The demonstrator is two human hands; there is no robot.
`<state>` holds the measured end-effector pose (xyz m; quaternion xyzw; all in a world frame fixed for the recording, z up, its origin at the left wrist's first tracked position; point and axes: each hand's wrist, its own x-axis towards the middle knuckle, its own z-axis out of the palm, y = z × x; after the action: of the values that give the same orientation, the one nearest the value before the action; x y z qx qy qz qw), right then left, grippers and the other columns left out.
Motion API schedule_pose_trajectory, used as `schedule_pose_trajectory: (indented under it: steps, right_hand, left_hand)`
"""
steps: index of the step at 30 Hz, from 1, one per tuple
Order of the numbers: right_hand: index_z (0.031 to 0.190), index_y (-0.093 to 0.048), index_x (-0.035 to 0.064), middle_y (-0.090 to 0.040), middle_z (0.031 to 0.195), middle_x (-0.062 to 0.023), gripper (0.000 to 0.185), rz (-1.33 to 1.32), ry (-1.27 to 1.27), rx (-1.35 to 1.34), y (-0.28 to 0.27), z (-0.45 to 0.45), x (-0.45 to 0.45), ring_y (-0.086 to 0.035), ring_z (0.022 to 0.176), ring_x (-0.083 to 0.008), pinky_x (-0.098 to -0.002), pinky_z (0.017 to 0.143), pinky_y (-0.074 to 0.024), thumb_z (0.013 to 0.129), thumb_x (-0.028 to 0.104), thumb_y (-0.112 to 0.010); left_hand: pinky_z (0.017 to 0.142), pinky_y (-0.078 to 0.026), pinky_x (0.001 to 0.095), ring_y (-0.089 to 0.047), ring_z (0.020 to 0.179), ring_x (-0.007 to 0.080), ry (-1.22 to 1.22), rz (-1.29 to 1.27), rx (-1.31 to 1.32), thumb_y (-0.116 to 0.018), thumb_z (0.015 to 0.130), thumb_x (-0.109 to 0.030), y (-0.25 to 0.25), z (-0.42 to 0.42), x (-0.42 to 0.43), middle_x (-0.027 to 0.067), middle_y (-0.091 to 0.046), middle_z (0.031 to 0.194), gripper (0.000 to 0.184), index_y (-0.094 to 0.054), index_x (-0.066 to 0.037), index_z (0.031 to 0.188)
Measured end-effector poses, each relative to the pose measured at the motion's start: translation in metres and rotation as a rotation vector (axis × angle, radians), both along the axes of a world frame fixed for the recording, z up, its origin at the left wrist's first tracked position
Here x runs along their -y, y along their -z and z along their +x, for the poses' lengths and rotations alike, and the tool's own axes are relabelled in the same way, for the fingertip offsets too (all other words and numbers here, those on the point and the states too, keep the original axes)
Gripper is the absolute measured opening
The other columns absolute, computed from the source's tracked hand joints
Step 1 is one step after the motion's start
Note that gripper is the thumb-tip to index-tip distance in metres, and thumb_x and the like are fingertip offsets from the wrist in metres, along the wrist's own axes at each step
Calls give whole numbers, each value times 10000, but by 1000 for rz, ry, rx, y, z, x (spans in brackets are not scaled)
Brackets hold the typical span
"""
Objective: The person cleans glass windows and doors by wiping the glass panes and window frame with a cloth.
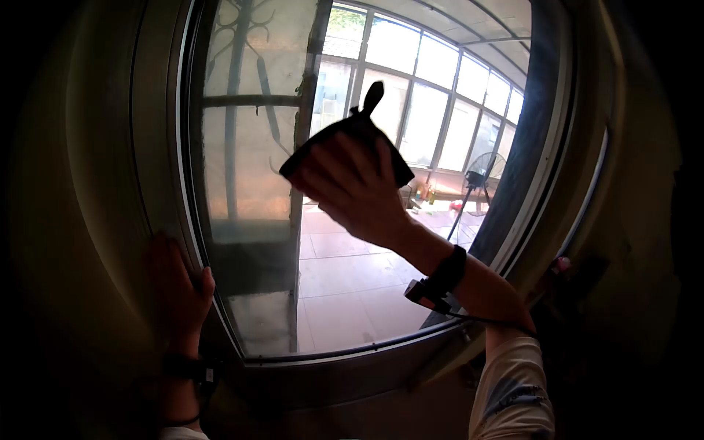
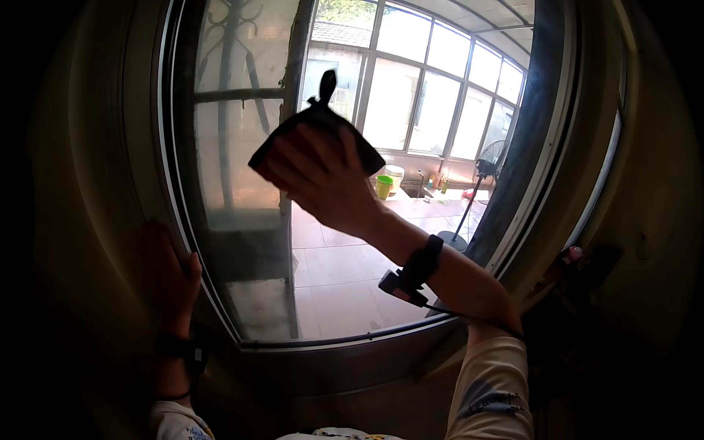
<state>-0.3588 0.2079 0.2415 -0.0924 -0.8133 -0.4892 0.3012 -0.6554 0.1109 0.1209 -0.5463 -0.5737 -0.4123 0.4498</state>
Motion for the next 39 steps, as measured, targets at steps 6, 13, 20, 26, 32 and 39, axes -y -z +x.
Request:
schedule_pose_trajectory:
  steps: [6,13,20,26,32,39]
  right_hand:
    - [1277,-517,291,-396,1424,9,430,145,13,-62,-116,-20,-6,-377,1266,-241,-551,1069,-202,860,374,-578]
    - [1363,-430,147,-351,1452,-97,516,352,-22,-437,-185,-70,-16,-255,1361,-325,-556,1072,-173,883,277,-566]
    - [1305,-488,327,-398,1417,33,495,209,-85,198,-49,-89,4,-306,1340,-235,-569,1111,-127,825,373,-600]
    - [1119,-581,41,-501,1317,-140,279,858,21,-374,-271,-100,-31,-401,1260,-360,-479,1002,-340,891,174,-492]
    - [1381,-424,165,-345,1468,-52,466,331,-150,-148,-128,-108,-51,-298,1360,-265,-451,1083,-263,928,219,-523]
    - [1375,-440,186,-395,1440,-18,482,247,23,-45,-86,-84,-29,-318,1355,-230,-429,1126,-208,909,151,-560]
  left_hand:
    - [1072,-201,581,-273,1330,434,33,25,26,-483,889,-387,2,-3,-4,278,-284,1427,665,-299,36,1367]
    - [1090,-159,573,-231,1354,427,90,-5,17,-496,870,-416,3,-7,-5,271,-248,1452,725,-253,12,1402]
    - [1016,-255,591,-330,1268,442,99,-18,60,-530,825,-421,-7,-2,-1,259,-352,1375,629,-424,27,1253]
    - [1047,-220,566,-273,1313,442,103,-42,30,-533,857,-445,-3,-8,-6,264,-295,1418,690,-362,38,1319]
    - [1029,-228,530,-309,1328,337,249,68,110,-418,919,-528,-29,-3,-8,186,-296,1457,674,-345,-52,1391]
    - [1114,-138,503,-196,1389,346,233,379,-77,-486,912,-506,-176,-15,57,199,-189,1504,783,-218,14,1433]
